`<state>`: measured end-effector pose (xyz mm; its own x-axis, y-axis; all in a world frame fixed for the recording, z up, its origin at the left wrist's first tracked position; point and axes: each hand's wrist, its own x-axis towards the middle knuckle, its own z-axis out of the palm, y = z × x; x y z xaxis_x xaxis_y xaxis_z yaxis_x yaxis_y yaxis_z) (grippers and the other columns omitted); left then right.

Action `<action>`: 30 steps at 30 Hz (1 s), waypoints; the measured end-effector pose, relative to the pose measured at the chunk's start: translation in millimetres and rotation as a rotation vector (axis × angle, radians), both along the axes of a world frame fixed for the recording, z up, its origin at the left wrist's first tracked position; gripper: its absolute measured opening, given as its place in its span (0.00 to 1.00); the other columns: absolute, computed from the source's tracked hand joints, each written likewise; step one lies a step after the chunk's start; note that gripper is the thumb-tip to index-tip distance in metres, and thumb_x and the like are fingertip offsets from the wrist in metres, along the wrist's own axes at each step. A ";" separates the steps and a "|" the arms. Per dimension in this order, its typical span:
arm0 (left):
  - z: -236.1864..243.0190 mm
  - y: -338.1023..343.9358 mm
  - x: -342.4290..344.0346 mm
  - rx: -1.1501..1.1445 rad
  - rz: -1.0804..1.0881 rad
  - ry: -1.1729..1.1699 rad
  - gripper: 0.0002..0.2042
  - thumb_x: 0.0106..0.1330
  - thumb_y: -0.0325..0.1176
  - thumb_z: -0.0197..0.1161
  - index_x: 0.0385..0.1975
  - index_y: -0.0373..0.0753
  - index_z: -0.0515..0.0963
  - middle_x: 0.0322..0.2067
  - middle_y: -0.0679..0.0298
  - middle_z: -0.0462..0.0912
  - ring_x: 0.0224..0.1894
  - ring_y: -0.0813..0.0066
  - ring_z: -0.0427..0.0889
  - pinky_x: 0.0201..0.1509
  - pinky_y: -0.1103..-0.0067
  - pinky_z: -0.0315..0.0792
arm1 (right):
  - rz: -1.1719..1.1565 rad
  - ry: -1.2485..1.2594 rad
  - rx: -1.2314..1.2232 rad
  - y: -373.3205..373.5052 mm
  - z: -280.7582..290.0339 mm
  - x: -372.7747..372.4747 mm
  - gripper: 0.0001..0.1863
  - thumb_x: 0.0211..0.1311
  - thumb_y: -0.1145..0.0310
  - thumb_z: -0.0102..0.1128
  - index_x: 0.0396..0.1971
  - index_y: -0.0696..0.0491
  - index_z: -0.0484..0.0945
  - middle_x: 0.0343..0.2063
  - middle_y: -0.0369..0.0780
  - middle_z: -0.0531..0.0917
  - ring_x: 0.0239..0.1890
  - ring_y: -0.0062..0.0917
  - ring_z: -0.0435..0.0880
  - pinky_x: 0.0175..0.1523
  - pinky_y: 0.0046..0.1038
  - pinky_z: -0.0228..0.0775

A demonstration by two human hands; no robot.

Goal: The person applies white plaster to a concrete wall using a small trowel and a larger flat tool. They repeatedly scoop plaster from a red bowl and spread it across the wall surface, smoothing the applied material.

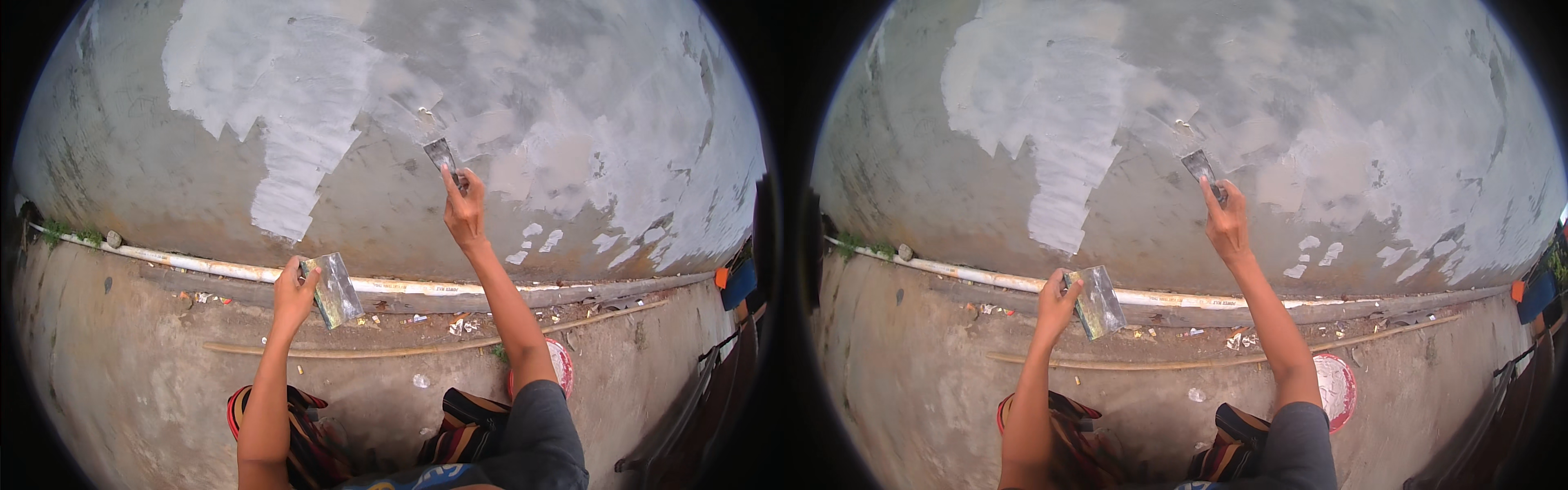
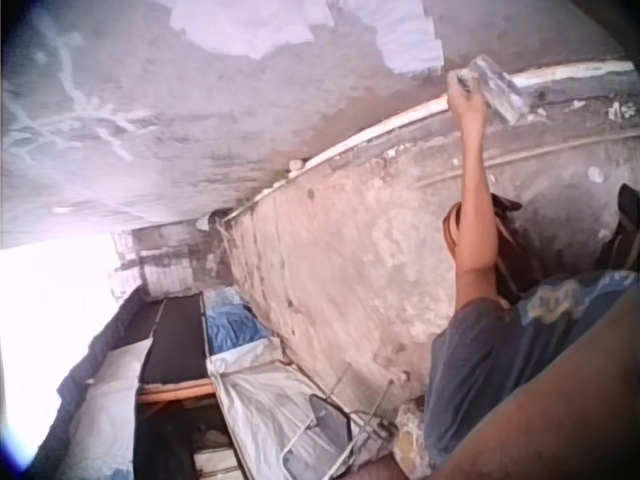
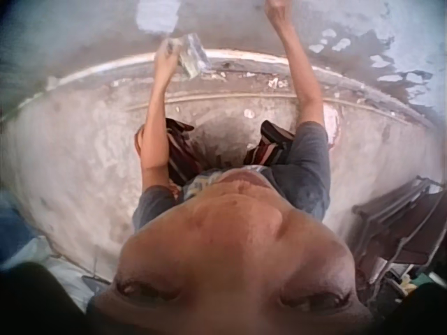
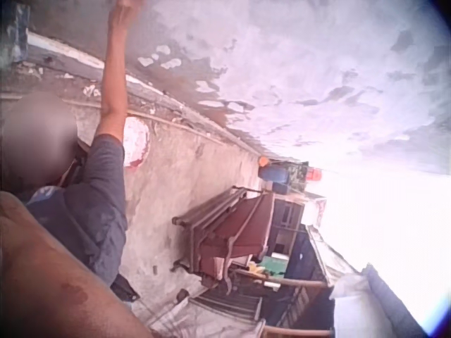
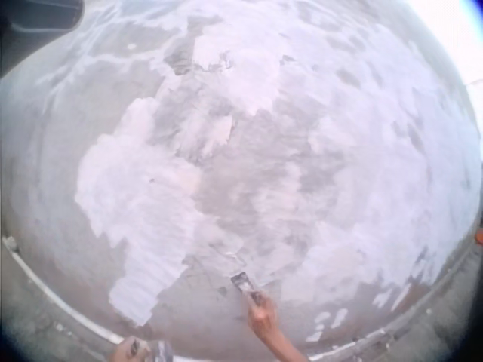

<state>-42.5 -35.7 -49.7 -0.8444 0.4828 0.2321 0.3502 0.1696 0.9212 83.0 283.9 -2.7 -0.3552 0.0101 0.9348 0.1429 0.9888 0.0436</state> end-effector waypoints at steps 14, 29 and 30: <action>25.8 3.4 29.6 0.054 -0.200 -0.297 0.15 0.72 0.35 0.47 0.51 0.35 0.75 0.49 0.59 0.74 0.44 0.73 0.77 0.35 0.78 0.81 | 0.619 -0.292 -1.336 -47.9 -24.6 52.3 0.25 0.62 0.81 0.54 0.60 0.57 0.69 0.44 0.44 0.77 0.39 0.24 0.80 0.41 0.24 0.75; 25.5 51.4 70.8 0.425 -0.421 -0.675 0.23 0.75 0.48 0.44 0.63 0.41 0.61 0.57 0.61 0.68 0.58 0.71 0.70 0.53 0.69 0.76 | 0.921 -0.341 -1.515 -155.5 -2.0 10.0 0.13 0.63 0.79 0.56 0.48 0.60 0.69 0.44 0.42 0.80 0.43 0.21 0.81 0.44 0.22 0.77; 25.8 52.2 70.6 0.441 -0.392 -0.668 0.22 0.75 0.47 0.43 0.63 0.42 0.62 0.57 0.61 0.68 0.57 0.71 0.72 0.53 0.69 0.76 | 0.849 -0.345 -1.396 -158.6 1.5 9.1 0.14 0.63 0.79 0.56 0.48 0.60 0.70 0.43 0.41 0.80 0.42 0.21 0.81 0.44 0.22 0.77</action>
